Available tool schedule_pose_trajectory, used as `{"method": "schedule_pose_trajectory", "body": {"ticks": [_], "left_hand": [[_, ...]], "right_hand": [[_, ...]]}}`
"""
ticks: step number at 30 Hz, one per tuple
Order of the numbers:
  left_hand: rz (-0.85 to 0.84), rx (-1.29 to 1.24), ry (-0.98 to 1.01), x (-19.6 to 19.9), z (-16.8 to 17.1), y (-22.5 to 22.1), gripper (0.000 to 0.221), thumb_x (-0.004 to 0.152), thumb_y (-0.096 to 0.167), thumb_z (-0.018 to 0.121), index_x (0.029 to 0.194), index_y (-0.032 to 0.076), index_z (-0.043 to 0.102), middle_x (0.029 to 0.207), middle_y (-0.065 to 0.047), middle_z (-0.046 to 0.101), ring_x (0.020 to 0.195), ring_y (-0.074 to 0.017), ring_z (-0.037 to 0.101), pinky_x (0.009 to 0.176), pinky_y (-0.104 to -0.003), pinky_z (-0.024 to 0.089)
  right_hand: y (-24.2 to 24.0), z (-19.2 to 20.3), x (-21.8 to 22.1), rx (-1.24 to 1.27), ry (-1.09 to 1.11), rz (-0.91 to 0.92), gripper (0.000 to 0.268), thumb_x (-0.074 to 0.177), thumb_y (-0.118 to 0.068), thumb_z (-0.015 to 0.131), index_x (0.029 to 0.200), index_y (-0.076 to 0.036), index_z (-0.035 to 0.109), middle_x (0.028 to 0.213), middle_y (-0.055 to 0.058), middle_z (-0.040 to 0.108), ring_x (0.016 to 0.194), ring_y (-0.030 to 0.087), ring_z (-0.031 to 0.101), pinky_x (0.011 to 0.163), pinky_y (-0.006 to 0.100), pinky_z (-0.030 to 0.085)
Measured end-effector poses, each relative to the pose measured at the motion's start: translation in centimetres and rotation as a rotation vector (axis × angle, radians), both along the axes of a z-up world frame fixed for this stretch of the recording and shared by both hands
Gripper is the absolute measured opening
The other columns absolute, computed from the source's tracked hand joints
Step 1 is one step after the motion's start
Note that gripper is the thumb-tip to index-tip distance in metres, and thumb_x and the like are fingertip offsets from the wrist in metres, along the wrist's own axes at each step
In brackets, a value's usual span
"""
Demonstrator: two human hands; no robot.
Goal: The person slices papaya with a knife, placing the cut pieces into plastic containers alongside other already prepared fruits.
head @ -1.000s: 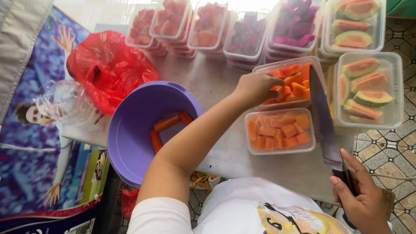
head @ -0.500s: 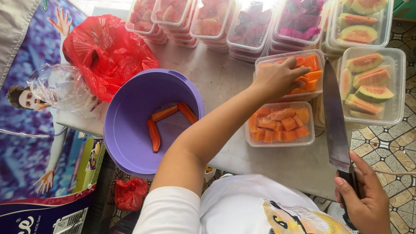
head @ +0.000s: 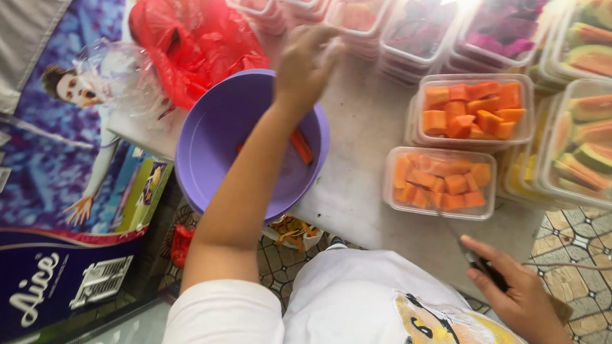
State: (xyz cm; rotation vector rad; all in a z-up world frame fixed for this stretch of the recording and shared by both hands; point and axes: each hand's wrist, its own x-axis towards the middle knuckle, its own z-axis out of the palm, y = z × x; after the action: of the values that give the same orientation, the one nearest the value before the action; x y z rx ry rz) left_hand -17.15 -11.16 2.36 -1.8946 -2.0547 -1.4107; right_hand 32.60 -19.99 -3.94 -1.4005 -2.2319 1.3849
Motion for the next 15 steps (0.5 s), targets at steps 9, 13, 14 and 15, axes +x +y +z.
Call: {"method": "schedule_pose_trajectory", "body": {"ticks": [9, 13, 14, 15], "left_hand": [[0.546, -0.056, -0.294, -9.9, -3.0, -20.2, 0.018, 0.097, 0.017, 0.066, 0.115, 0.015, 0.069, 0.116, -0.001, 0.07, 0.102, -0.012, 0.066, 0.075, -0.025, 0.05], [0.596, -0.142, -0.361, -9.7, -5.5, -23.6, 0.019, 0.097, 0.019, 0.065, 0.114, 0.014, 0.071, 0.114, -0.001, 0.071, 0.101, -0.0121, 0.066, 0.076, -0.026, 0.05], [0.607, -0.219, -0.359, -9.5, -5.8, -24.0, 0.02, 0.097, 0.02, 0.065, 0.115, 0.014, 0.072, 0.114, -0.002, 0.07, 0.095, -0.0117, 0.064, 0.077, -0.027, 0.05], [0.619, -0.296, -0.355, -9.3, -6.0, -24.4, 0.022, 0.097, 0.022, 0.065, 0.116, 0.015, 0.072, 0.114, -0.002, 0.069, 0.09, -0.0113, 0.061, 0.077, -0.027, 0.049]], "right_hand": [[1.5, -4.5, -4.5, -0.124, -0.553, 0.398, 0.047, 0.089, -0.046, 0.064, 0.133, -0.063, 0.062, 0.126, -0.037, 0.074, 0.098, -0.002, 0.075, 0.079, 0.025, 0.056], [-0.1, -9.6, -8.1, -0.122, -0.596, 0.504, 0.056, 0.097, -0.042, 0.049, 0.15, -0.057, 0.04, 0.139, -0.018, 0.062, 0.097, 0.015, 0.077, 0.081, 0.037, 0.059], [-0.7, -10.7, -9.2, -0.067, -0.615, 0.475, 0.061, 0.096, -0.037, 0.048, 0.154, -0.052, 0.033, 0.136, -0.009, 0.058, 0.095, 0.022, 0.075, 0.08, 0.041, 0.06], [-1.2, -11.8, -10.2, -0.012, -0.635, 0.446, 0.067, 0.096, -0.032, 0.047, 0.158, -0.048, 0.027, 0.132, -0.001, 0.054, 0.094, 0.03, 0.073, 0.08, 0.046, 0.061]]}}
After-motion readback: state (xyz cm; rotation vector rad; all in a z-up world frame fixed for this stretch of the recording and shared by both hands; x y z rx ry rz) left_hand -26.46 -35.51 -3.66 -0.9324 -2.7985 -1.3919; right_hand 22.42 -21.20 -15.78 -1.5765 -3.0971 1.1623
